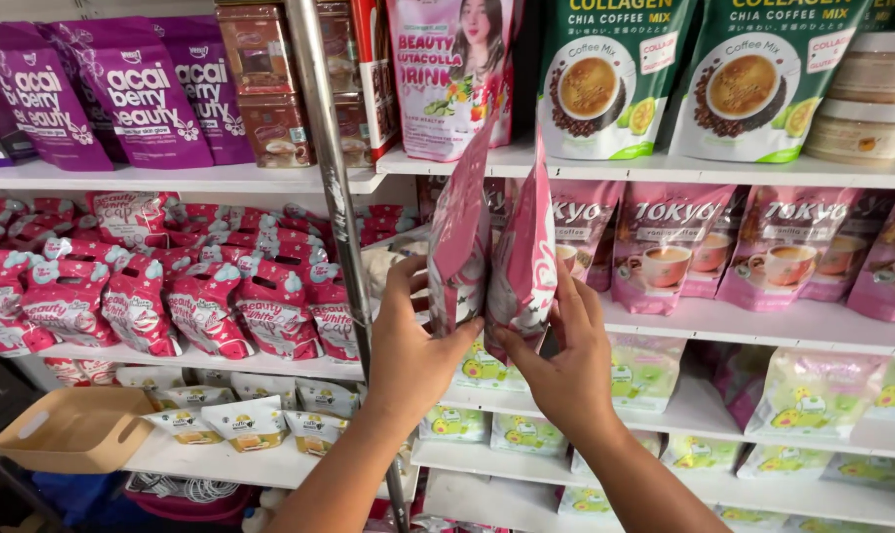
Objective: The person wipes a shelf with a cloth and then repeatedly picks up pink pouches from the shelf, placing them onto a white plastic stool below. The person continues to organize the items on the shelf and the stool throughout the video.
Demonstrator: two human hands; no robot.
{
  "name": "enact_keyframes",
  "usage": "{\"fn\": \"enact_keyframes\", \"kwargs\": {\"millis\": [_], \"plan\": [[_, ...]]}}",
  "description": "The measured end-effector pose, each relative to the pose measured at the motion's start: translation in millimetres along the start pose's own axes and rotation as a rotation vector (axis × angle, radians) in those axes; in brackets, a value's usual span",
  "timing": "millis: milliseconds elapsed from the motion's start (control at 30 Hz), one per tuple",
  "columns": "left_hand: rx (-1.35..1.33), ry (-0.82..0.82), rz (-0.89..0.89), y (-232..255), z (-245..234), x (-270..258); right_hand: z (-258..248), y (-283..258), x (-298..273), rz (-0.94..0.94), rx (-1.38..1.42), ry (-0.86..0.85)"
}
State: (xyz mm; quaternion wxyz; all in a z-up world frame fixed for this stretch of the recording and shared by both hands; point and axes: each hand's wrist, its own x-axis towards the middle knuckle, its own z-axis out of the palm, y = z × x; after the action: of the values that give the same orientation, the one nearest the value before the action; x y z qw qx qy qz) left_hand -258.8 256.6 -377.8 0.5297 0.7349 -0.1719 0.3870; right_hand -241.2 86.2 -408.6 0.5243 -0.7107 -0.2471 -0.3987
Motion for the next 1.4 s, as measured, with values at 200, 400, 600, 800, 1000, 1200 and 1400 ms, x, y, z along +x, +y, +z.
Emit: {"fn": "enact_keyframes", "kwargs": {"millis": [200,400,600,800,1000,1200,1400], "plan": [[-0.069,-0.032,-0.099,-13.8,-16.7,-18.1,17.2,-0.2,-25.9,0.077,-0.080,0.000],[-0.027,0.020,-0.155,-16.5,-12.7,-34.3,15.9,8.5,-36.3,0.039,-0.028,-0.032],[-0.002,0.069,-0.157,-29.0,-2.8,-50.5,10.6,13.3,-39.0,0.065,-0.028,-0.095],[-0.016,0.086,-0.257,-44.1,-3.2,-63.2,19.6,29.6,-52.5,0.031,-0.019,-0.112],[0.147,0.021,-0.250,-66.8,-17.1,-74.0,36.3,29.0,-72.3,0.104,-0.053,-0.127],[0.075,0.026,-0.188,-101.0,-37.5,-88.3,66.6,23.6,-100.1,0.095,-0.069,-0.097],[0.213,-0.058,-0.239,-127.5,-64.5,-105.4,101.3,34.1,-142.8,0.217,-0.038,-0.071]]}}
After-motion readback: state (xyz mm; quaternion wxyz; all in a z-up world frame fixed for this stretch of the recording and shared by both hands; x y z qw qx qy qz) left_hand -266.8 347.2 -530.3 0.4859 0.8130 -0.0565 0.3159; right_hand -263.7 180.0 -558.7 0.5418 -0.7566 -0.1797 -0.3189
